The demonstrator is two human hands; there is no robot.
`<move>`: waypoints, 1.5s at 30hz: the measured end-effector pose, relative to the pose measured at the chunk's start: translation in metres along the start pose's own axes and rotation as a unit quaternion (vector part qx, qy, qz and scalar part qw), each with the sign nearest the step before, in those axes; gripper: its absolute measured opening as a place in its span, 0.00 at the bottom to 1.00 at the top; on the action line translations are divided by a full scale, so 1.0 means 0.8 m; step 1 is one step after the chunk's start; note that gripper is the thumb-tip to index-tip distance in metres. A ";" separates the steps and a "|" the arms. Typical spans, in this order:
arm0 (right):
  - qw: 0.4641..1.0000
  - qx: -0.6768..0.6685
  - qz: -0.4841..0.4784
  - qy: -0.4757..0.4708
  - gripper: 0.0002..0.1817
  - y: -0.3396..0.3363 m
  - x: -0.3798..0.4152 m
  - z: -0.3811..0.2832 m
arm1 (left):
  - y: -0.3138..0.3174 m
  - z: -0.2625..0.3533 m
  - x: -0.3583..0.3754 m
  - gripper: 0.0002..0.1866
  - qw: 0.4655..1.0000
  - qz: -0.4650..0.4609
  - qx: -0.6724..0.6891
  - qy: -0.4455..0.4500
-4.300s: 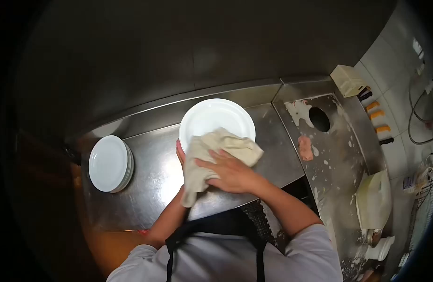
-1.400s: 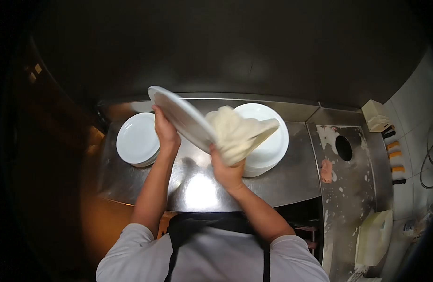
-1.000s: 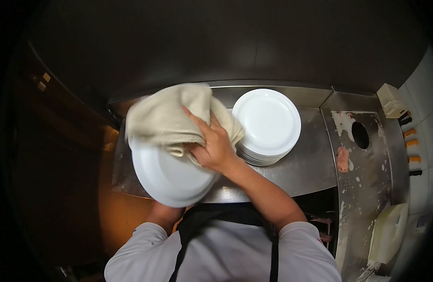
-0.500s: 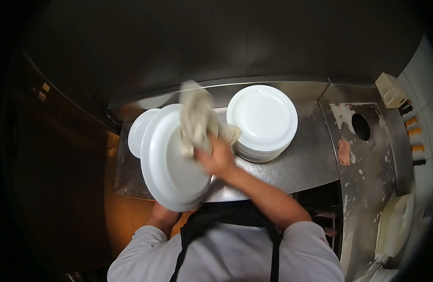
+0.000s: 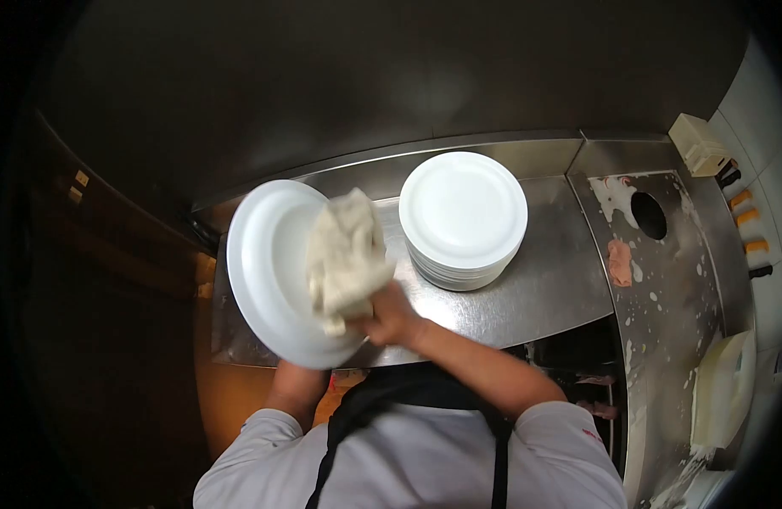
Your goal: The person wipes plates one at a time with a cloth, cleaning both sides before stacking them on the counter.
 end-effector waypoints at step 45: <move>0.816 -0.243 0.040 0.523 0.23 0.041 0.099 0.080 | -0.307 0.080 -0.007 0.23 0.909 0.407 0.075 -0.050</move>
Point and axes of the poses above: each hand's wrist, its own x-axis away from the middle knuckle, its own y-axis out of the palm, z = x × y, the point moved 9 cm from there along -x, towards the middle knuckle, and after that the axes turned 9 degrees about z, right-handed, at the moved point
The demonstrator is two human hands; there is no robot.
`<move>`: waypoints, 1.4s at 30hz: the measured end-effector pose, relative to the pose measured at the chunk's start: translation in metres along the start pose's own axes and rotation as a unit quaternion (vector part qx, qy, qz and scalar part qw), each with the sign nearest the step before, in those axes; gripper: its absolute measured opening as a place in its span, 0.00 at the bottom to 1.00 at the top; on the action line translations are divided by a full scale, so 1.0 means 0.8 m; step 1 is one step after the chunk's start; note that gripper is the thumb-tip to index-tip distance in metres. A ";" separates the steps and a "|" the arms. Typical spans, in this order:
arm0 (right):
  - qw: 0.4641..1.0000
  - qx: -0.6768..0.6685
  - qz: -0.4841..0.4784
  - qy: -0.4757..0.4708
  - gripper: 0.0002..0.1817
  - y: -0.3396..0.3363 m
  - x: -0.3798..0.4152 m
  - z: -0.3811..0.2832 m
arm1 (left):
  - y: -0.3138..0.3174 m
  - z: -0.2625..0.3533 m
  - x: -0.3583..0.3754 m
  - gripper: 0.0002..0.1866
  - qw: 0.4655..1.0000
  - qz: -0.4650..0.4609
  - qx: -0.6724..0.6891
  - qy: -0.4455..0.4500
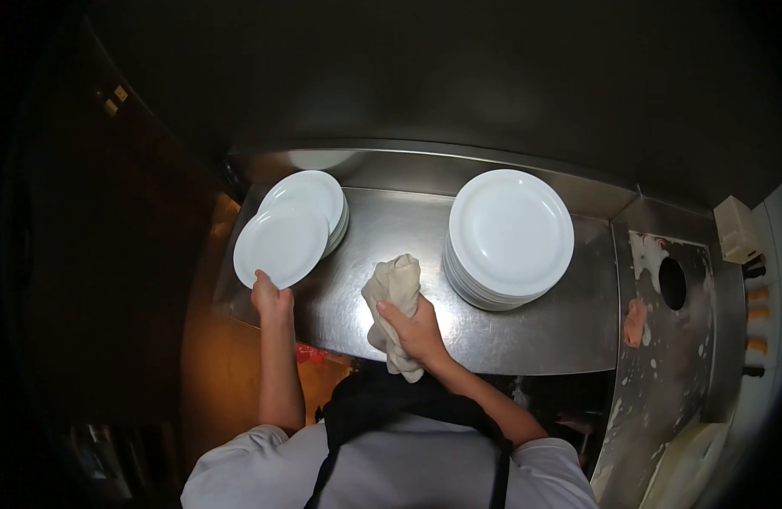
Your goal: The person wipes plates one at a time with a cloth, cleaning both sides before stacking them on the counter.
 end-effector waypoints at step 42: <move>0.680 0.718 0.002 -0.147 0.37 -0.253 -0.092 -0.191 | 0.165 -0.219 0.378 0.83 0.653 -0.572 -0.355 0.348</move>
Point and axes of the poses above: each hand's wrist, its own x-axis away from the middle knuckle, its own y-axis out of the palm, z = x × y, the point moved 9 cm from there along -x, towards the middle knuckle, and after that the axes turned 9 degrees about z, right-handed, at the moved point
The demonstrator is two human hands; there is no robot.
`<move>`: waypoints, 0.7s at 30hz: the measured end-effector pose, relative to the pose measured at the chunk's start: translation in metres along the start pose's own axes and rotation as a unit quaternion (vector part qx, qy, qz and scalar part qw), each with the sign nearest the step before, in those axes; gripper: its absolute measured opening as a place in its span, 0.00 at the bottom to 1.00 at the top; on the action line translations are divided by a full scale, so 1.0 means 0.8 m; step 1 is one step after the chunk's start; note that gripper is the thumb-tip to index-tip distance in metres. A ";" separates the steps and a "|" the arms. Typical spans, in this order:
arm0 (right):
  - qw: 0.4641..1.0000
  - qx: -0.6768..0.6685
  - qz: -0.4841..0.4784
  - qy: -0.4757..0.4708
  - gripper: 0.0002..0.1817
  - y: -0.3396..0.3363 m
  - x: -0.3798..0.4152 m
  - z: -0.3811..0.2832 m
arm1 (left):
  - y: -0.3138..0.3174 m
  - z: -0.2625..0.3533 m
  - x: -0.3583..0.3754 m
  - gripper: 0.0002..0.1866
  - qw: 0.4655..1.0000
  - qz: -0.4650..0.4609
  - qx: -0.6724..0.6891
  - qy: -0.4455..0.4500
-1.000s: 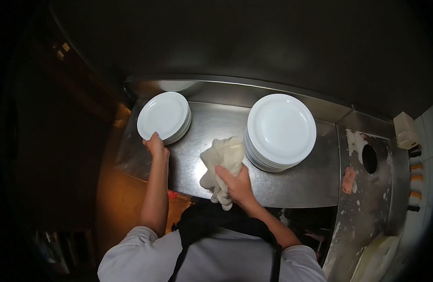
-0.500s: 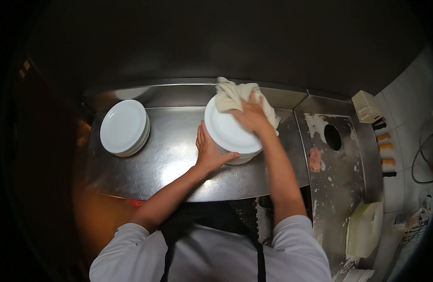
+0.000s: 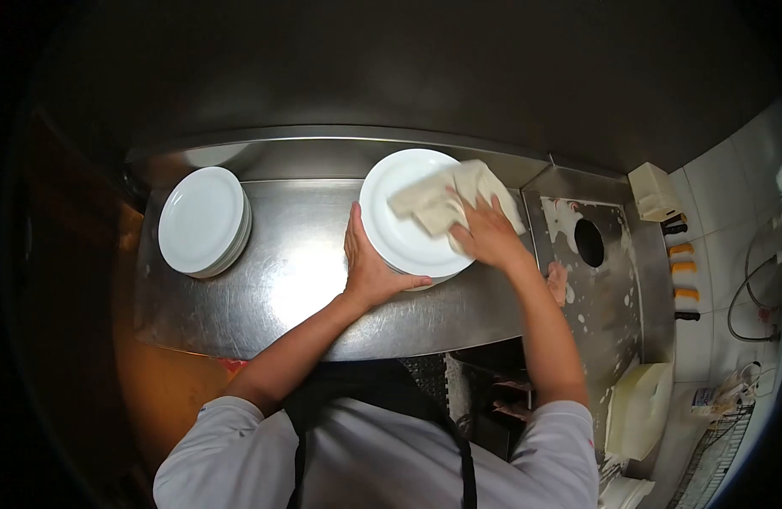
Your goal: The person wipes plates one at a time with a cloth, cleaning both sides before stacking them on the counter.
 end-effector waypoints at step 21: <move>0.959 -0.229 -0.057 -0.160 0.35 0.025 0.022 -0.147 | 0.040 -0.035 0.021 0.68 0.997 -0.072 0.033 0.016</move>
Point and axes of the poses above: each hand's wrist, its own x-axis away from the middle knuckle, its own y-axis out of the palm, z = x × y, the point moved 9 cm from there along -x, towards the middle knuckle, and after that the axes turned 9 degrees about z, right-handed, at the moved point
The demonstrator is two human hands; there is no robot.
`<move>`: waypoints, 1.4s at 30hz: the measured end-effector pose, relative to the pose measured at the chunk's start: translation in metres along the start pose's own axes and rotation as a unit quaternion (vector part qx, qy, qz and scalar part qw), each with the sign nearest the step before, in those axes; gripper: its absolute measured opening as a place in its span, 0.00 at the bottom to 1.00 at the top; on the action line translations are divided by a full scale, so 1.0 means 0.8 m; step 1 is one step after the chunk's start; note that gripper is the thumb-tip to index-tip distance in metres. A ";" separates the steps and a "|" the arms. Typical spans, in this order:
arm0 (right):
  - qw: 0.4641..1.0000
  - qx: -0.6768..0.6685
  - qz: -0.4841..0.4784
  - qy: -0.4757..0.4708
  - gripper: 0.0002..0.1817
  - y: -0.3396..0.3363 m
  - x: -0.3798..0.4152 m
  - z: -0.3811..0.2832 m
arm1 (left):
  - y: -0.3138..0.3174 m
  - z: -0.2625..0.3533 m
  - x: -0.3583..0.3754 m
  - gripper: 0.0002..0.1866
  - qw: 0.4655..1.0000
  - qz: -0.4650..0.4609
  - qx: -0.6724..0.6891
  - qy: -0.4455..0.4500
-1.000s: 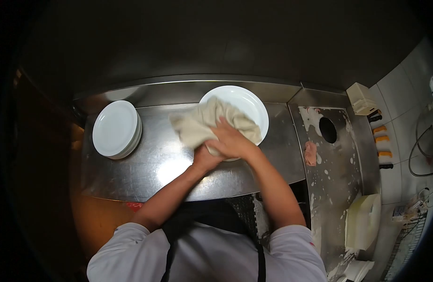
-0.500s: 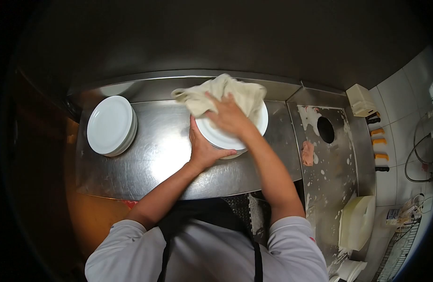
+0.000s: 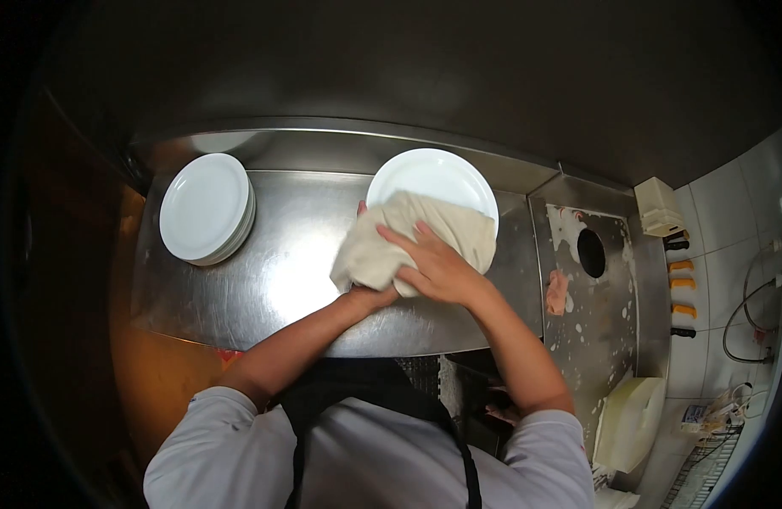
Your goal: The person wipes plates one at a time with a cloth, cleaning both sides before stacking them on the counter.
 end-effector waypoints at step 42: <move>0.966 0.151 0.199 -0.070 0.10 -0.039 -0.079 0.032 | -0.031 0.015 -0.010 0.85 0.997 0.032 -0.035 -0.062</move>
Point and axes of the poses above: each hand's wrist, its own x-axis away from the middle knuckle, its own y-axis out of the palm, z = x × y, the point moved 9 cm from there along -x, towards the middle knuckle, and after that the axes turned 9 degrees about z, right-handed, at the moved point
